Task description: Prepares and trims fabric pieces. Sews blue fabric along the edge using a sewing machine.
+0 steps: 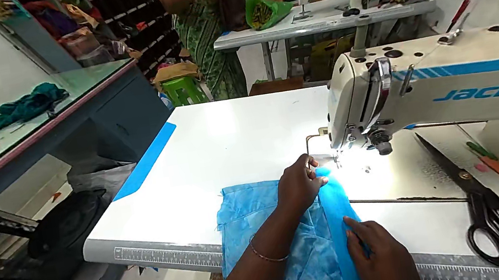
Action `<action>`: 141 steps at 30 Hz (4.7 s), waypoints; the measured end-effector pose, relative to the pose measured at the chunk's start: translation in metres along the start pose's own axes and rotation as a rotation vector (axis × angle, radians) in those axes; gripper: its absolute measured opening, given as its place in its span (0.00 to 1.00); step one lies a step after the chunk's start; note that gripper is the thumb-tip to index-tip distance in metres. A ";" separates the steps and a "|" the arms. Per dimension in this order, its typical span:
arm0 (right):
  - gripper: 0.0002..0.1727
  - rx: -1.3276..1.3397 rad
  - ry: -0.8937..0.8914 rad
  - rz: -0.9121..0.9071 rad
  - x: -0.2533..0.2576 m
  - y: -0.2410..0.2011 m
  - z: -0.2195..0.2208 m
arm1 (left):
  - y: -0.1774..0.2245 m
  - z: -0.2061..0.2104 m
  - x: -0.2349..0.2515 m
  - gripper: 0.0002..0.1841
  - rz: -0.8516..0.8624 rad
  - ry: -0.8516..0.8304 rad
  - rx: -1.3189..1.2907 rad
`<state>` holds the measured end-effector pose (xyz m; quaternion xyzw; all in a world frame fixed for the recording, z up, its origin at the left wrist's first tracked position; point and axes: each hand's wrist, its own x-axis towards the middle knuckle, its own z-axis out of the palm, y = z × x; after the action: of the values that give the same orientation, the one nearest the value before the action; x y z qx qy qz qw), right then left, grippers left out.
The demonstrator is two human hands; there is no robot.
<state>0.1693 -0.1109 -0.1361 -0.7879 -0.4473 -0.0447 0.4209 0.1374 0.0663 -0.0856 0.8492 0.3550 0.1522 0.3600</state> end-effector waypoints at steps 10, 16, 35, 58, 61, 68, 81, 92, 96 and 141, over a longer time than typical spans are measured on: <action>0.17 -0.158 0.012 -0.202 -0.003 0.005 0.005 | -0.001 0.002 0.001 0.13 0.071 -0.033 0.061; 0.18 -0.162 -0.039 -0.139 0.001 0.003 0.002 | 0.003 0.004 -0.009 0.06 0.197 -0.010 0.190; 0.18 -0.132 -0.144 -0.032 0.006 -0.001 -0.007 | -0.008 0.008 -0.019 0.28 0.222 -0.284 0.357; 0.20 -0.072 -0.363 0.254 0.029 -0.017 -0.024 | -0.017 0.010 0.006 0.39 0.376 -0.408 0.353; 0.20 -0.080 -0.368 0.274 0.033 -0.017 -0.023 | -0.018 0.010 0.010 0.39 0.390 -0.402 0.347; 0.20 -0.066 -0.361 0.261 0.034 -0.014 -0.021 | -0.020 0.009 0.012 0.39 0.403 -0.391 0.319; 0.20 -0.066 -0.386 0.306 0.048 -0.016 -0.011 | -0.028 0.006 0.031 0.38 0.447 -0.365 0.259; 0.18 -0.202 -0.241 0.017 0.038 -0.016 0.004 | 0.017 0.003 -0.008 0.21 0.307 -0.384 0.440; 0.19 -0.158 -0.400 0.185 0.047 -0.019 -0.007 | 0.006 0.003 -0.019 0.25 0.280 -0.414 0.314; 0.22 0.015 -0.497 0.340 0.073 -0.001 -0.013 | -0.013 0.015 -0.009 0.26 0.271 -0.384 0.279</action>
<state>0.2159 -0.0714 -0.0941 -0.8351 -0.3987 0.2239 0.3058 0.1325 0.0589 -0.1053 0.9436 0.1811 -0.0151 0.2767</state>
